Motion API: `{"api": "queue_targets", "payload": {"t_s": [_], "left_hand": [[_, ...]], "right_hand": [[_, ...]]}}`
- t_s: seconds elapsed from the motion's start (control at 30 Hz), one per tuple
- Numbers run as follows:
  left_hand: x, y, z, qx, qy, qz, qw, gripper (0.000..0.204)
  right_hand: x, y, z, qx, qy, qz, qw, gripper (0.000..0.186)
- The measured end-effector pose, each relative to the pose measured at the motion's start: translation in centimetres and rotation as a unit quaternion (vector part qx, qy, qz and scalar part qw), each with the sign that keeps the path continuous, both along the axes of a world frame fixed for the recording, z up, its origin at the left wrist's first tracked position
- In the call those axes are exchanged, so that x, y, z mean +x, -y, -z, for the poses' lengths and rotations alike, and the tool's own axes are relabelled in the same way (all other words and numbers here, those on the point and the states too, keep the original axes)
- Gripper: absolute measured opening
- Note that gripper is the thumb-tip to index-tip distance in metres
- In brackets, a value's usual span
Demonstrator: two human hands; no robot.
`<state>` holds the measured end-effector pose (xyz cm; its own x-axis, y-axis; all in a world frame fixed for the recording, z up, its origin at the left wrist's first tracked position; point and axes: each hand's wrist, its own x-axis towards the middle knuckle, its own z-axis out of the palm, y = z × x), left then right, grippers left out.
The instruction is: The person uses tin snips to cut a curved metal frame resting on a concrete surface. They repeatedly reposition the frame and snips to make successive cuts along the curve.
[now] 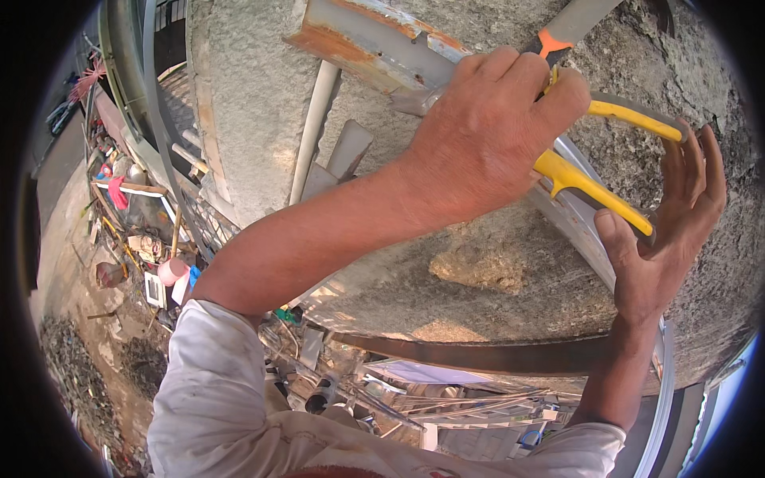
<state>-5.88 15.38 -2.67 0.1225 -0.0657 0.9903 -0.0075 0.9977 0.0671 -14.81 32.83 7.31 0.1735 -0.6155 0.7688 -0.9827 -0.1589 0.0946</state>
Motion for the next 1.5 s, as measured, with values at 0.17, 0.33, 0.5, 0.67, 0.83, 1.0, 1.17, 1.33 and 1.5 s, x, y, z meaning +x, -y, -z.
{"api": "queue_targets", "payload": {"t_s": [0.17,0.33,0.5,0.67,0.83,1.0,1.17,1.33,1.5], "left_hand": [[-0.4,-0.1,0.1,-0.014,0.008,0.018,1.000,0.043],[-0.6,0.1,0.0,-0.034,-0.031,0.003,0.999,0.029],[-0.4,0.0,-0.1,-0.037,-0.019,0.014,0.999,0.030],[-1.1,-0.1,-0.2,-0.048,-0.062,-0.042,0.996,0.031],[-1.3,0.0,-0.5,-0.055,-0.054,-0.039,0.996,0.028],[-0.7,0.1,-0.8,-0.055,-0.024,-0.022,0.998,0.018],[-0.7,0.1,-1.0,-0.057,-0.025,-0.020,0.998,0.016],[-0.7,0.3,-0.8,-0.069,-0.034,-0.012,0.997,0.019],[-0.5,0.3,-0.8,-0.073,-0.041,-0.012,0.996,0.022]], "right_hand": [[1.6,3.4,3.9,-0.116,0.361,-0.308,0.873,0.104],[2.4,6.6,4.5,-0.173,0.392,-0.446,0.786,0.115],[0.1,7.9,5.0,-0.083,0.406,-0.637,0.649,0.098],[-0.3,7.6,5.0,-0.097,0.397,-0.589,0.697,0.077],[0.1,7.5,4.7,-0.097,0.417,-0.596,0.680,0.066],[0.5,7.5,4.4,-0.084,0.422,-0.600,0.674,0.058],[1.1,7.4,4.6,-0.097,0.426,-0.607,0.664,0.065],[2.4,7.7,5.3,-0.152,0.388,-0.567,0.710,0.091],[2.1,7.0,5.4,-0.125,0.453,-0.636,0.612,0.108]]}}
